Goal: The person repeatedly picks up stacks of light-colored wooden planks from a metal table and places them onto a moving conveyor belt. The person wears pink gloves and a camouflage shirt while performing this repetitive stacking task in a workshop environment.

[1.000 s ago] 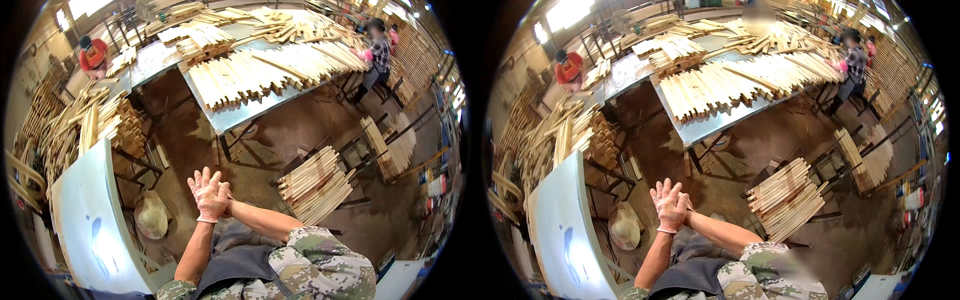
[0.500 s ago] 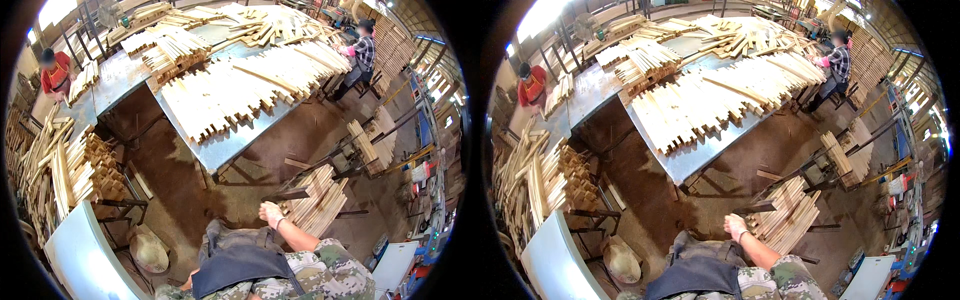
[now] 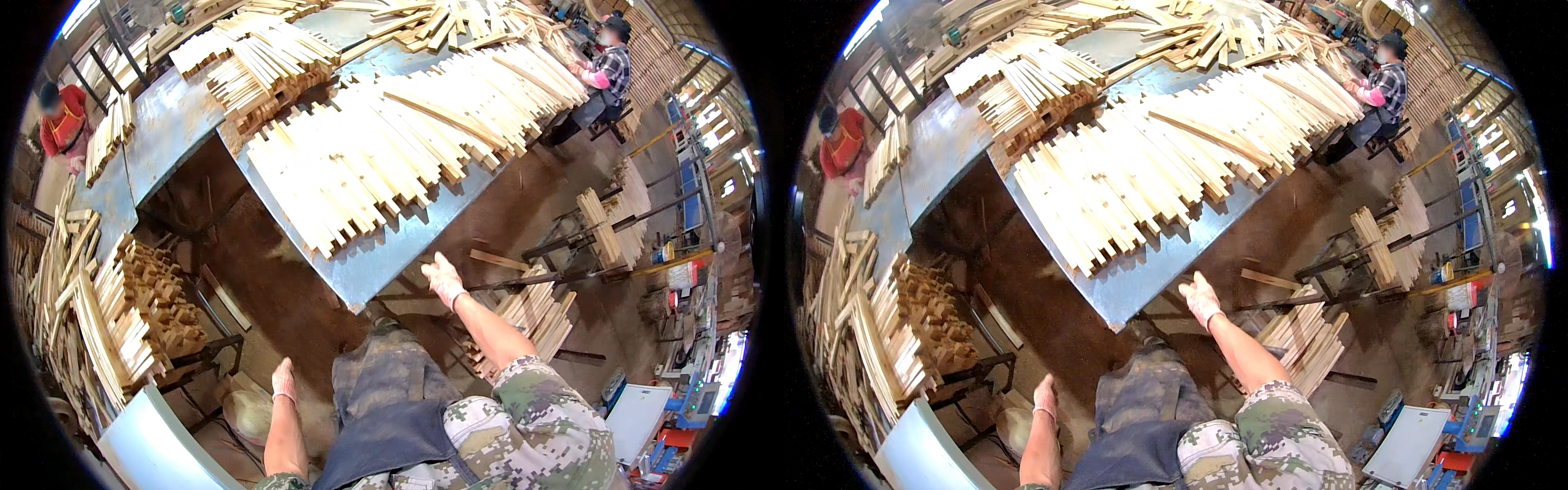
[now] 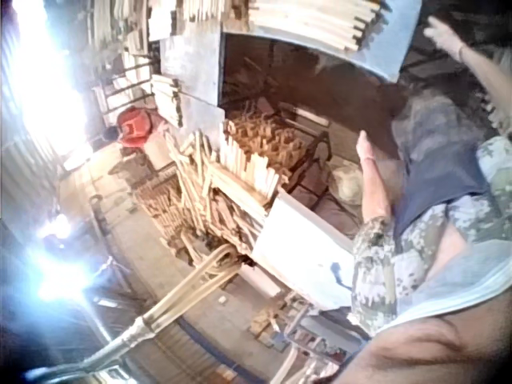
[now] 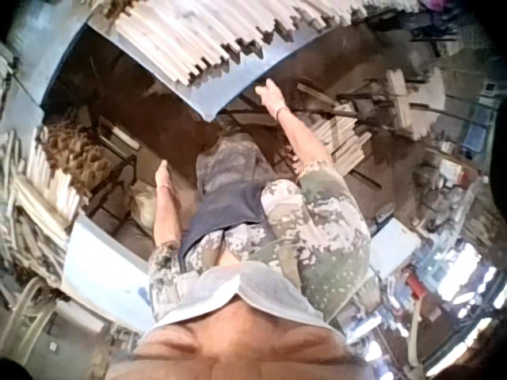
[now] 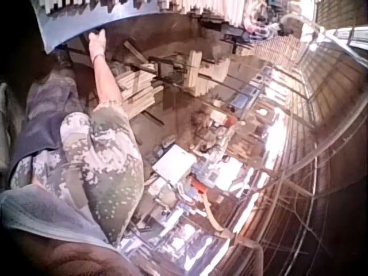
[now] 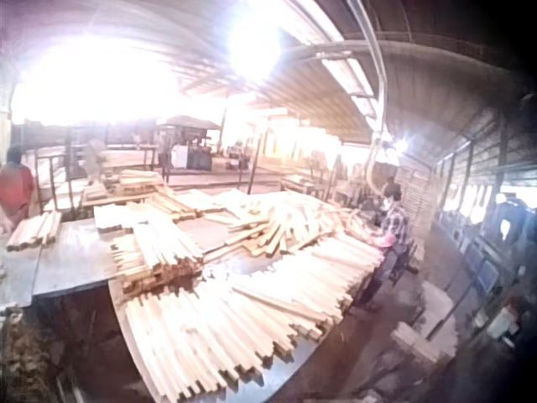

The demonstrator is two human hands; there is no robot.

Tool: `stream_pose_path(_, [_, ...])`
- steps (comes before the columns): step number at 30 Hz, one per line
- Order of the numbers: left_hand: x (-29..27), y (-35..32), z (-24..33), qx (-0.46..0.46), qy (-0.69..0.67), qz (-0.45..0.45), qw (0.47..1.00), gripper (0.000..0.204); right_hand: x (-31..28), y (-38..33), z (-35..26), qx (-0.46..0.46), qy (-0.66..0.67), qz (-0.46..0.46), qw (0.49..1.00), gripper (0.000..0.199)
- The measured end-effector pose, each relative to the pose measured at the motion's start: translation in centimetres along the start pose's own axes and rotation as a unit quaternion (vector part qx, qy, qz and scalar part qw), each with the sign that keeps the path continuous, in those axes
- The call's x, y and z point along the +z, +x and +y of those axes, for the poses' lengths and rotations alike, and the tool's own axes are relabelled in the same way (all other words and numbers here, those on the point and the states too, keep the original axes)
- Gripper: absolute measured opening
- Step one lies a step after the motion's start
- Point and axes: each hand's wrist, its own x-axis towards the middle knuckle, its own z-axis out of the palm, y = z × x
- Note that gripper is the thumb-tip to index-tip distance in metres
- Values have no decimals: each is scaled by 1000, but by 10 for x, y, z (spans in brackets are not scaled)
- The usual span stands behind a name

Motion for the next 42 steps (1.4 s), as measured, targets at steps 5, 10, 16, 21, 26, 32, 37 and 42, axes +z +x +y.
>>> stream_pose_path(5, [68, -4, 149, 0, -6, -19, 1000, 48, 4, 96, -111, -54, -75, 50, 994, 93])
stream_pose_path(10, [125, 30, 233, 42, 3, -54, 998, 71, -9, 198, -132, -113, -68, 128, 983, 94])
stream_pose_path(16, [212, 81, 351, 68, -33, 19, 997, 104, -9, 247, -127, -87, -144, 189, 968, 84])
stream_pose_path(21, [229, 164, 373, 129, -186, -39, 973, 110, 0, 231, -122, -101, -19, 152, 983, 75])
stream_pose_path(26, [208, 163, 412, 21, -276, -179, 944, 98, -6, 178, -101, -125, -50, 49, 990, 62])
stream_pose_path(32, [195, 170, 408, 11, -243, -136, 960, 97, -31, 229, -146, -252, -121, 104, 955, 45])
stream_pose_path(37, [192, 175, 411, 25, -218, -131, 967, 92, -9, 306, -193, -250, -122, -60, 959, 64])
stream_pose_path(42, [201, 174, 441, 65, -203, -121, 970, 82, 61, 351, -207, -225, 42, -140, 963, 75])
